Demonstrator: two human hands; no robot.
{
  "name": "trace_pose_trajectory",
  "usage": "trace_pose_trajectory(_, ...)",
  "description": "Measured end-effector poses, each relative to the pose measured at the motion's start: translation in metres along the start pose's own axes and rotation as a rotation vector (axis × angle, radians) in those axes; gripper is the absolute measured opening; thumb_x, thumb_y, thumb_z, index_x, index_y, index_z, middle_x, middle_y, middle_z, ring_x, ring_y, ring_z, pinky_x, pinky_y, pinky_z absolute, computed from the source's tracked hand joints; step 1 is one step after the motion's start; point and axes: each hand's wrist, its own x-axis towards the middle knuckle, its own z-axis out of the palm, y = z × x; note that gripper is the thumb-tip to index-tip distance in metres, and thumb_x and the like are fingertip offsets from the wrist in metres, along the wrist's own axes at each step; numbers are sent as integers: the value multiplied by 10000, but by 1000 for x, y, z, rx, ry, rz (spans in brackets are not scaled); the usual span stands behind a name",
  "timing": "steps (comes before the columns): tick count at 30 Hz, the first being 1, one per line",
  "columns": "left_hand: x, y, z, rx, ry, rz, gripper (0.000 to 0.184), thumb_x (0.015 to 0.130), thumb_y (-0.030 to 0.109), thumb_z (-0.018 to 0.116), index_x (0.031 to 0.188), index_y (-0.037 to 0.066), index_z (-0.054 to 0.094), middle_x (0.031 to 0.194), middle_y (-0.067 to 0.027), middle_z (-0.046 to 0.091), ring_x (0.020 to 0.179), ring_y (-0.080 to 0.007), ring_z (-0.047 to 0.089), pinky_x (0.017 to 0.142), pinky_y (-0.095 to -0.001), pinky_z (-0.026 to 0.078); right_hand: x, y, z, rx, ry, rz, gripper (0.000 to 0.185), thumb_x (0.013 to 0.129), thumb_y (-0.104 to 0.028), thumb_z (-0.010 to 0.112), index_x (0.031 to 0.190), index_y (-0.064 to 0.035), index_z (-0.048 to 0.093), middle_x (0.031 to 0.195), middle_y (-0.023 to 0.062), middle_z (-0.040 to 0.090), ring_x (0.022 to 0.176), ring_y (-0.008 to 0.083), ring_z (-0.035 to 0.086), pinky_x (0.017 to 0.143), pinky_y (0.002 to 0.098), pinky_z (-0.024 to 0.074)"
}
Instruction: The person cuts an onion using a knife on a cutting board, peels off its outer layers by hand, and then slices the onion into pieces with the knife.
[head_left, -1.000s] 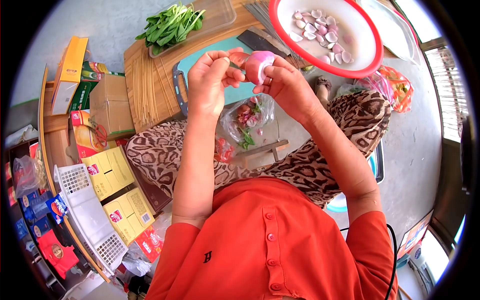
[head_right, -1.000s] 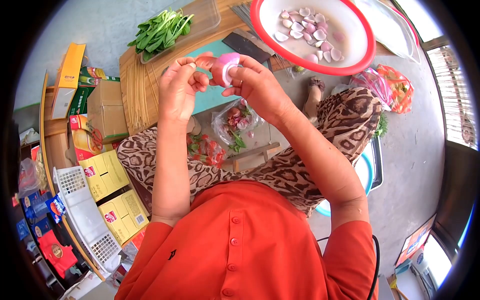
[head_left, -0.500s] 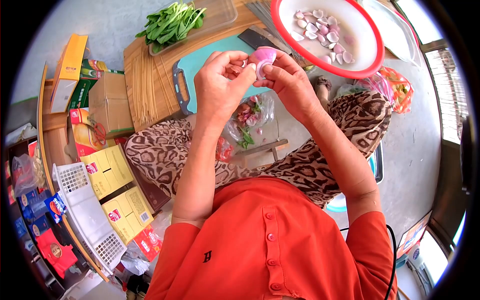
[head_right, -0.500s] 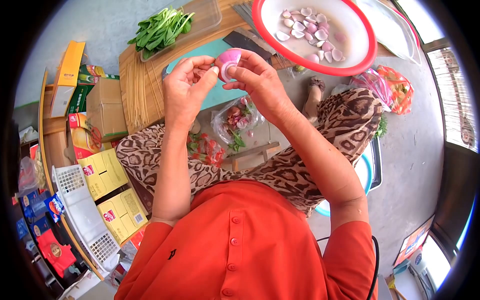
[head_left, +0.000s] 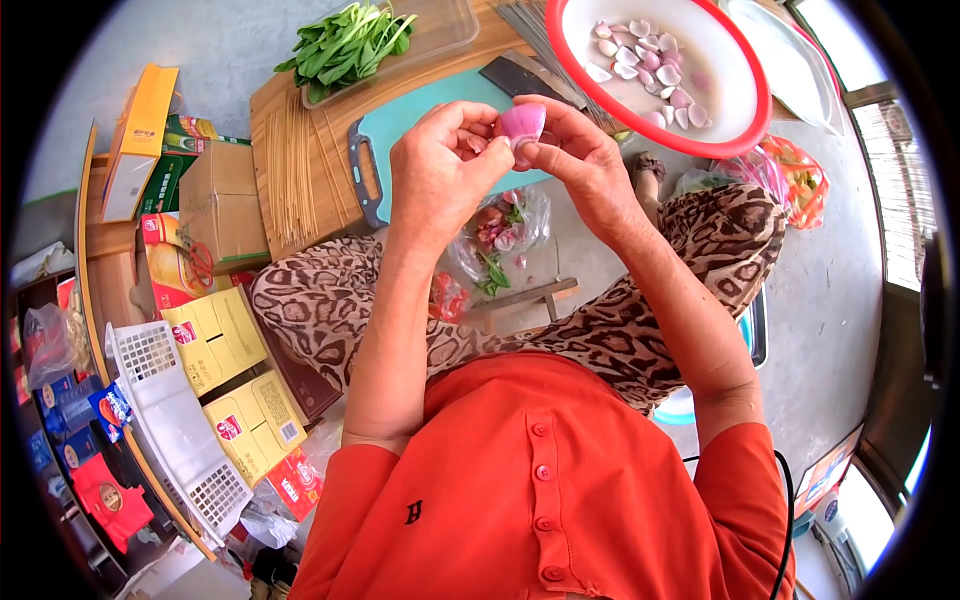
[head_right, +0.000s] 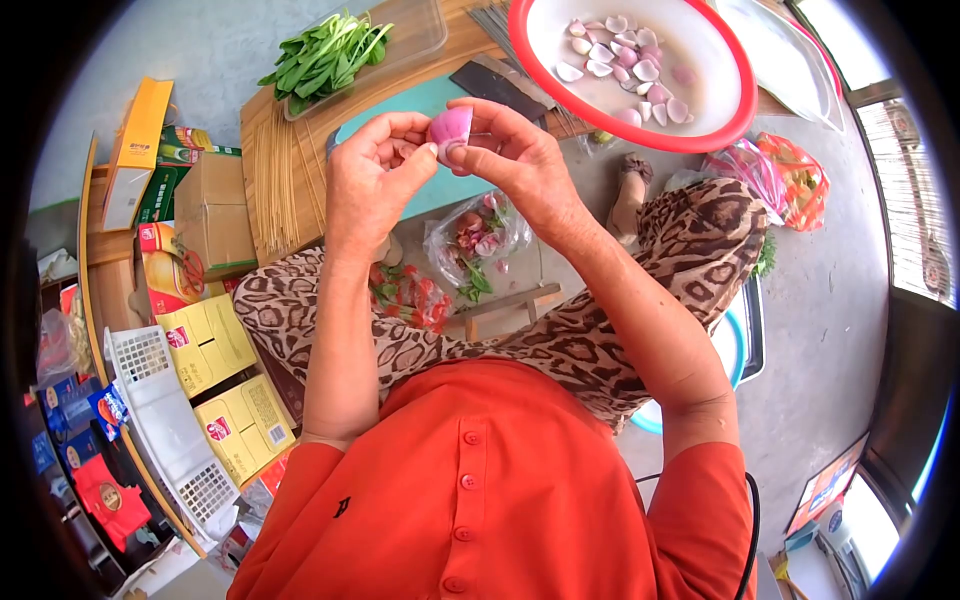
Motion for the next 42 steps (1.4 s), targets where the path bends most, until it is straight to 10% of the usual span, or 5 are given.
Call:
trace_pose_trajectory(11, 2, -10, -3, -50, -10, -54, 190, 848, -31, 633, 1034, -66, 643, 918, -67, 693, 787, -88, 648, 723, -233, 533, 1, 5, 0, 94, 2, 56, 465, 884, -70, 700, 1320, -26, 546, 1115, 65, 666, 1013, 144, 617, 898, 305, 506)
trace_pose_trajectory(22, -7, -3, 17, 321, 301, 392, 106, 770, -42, 703, 845, 5, 647, 809, -93, 636, 666, -199, 646, 602, -315, 521, 3, 10, 3, -33, 81, -181, 479, 852, -16, 739, 1276, 7, 519, 1159, 90, 643, 1064, 158, 635, 912, 289, 532)
trace_pose_trajectory(35, -2, -2, 20, 423, 335, 363, 129, 740, -46, 687, 783, 18, 584, 739, -83, 591, 580, -196, 577, 533, -313, 473, 3, 18, -2, -275, 66, -344, 475, 846, -24, 744, 1269, 12, 529, 1186, 84, 625, 1057, 161, 637, 901, 304, 538)
trace_pose_trajectory(42, 1, -18, 13, -13, 261, 113, 77, 763, -43, 662, 782, 6, 605, 747, -23, 650, 572, -66, 555, 544, -233, 462, 1, 8, 3, 19, 38, -135, 462, 859, -23, 727, 1277, -14, 530, 1161, 83, 644, 1075, 161, 625, 926, 314, 520)
